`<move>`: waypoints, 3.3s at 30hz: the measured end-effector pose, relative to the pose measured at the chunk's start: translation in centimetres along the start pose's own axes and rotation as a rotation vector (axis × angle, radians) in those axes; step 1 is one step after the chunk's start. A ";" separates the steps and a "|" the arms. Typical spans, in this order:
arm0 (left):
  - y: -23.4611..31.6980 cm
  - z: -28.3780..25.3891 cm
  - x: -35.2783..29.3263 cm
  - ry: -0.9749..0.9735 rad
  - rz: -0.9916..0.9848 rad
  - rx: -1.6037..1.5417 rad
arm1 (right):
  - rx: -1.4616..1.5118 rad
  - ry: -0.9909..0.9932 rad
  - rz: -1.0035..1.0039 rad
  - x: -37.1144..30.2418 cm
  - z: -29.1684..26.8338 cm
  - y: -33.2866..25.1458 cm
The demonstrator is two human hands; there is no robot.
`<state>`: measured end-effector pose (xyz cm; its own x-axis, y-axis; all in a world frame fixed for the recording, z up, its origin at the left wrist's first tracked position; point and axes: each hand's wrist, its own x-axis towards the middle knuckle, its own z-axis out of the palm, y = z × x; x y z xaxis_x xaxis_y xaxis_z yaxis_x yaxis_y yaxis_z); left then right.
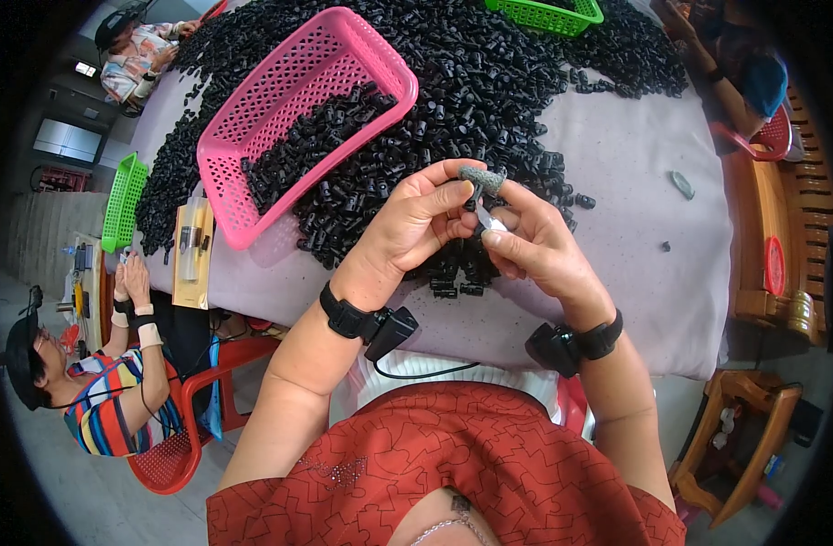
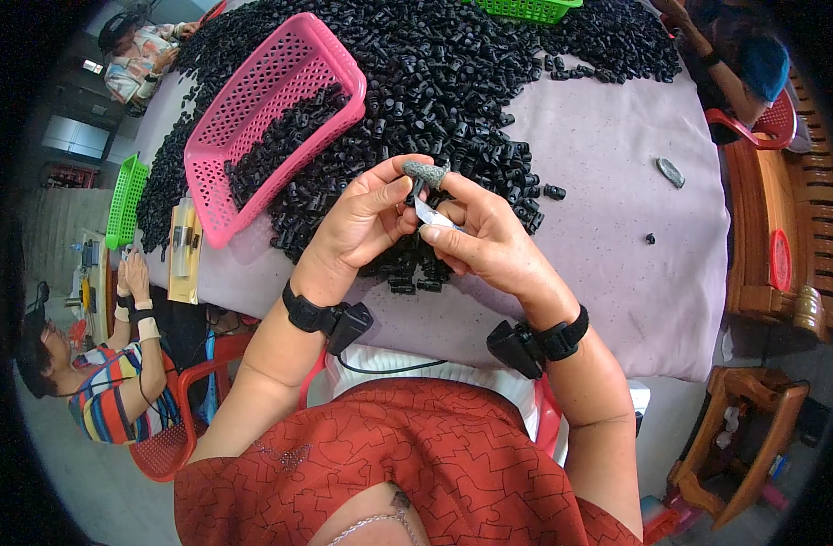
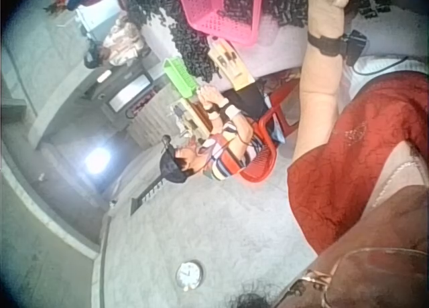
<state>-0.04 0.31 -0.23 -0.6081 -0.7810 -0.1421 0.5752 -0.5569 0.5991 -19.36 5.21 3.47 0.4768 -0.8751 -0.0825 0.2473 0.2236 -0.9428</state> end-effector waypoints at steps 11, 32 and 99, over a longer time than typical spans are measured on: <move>0.0 0.2 0.1 0.029 -0.008 0.007 | 0.007 -0.002 -0.012 0.1 -0.2 0.4; 0.1 0.2 0.1 0.025 -0.017 -0.014 | -0.026 0.054 0.024 0.4 -0.3 0.5; 3.5 0.4 -1.8 0.153 0.517 2.060 | -0.145 0.192 -0.036 0.3 -0.5 1.1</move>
<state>2.91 -0.11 2.43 -0.5322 -0.7940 0.2936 -0.7031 0.6078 0.3692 -19.35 4.95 2.24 0.2970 -0.9502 -0.0950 0.1308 0.1391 -0.9816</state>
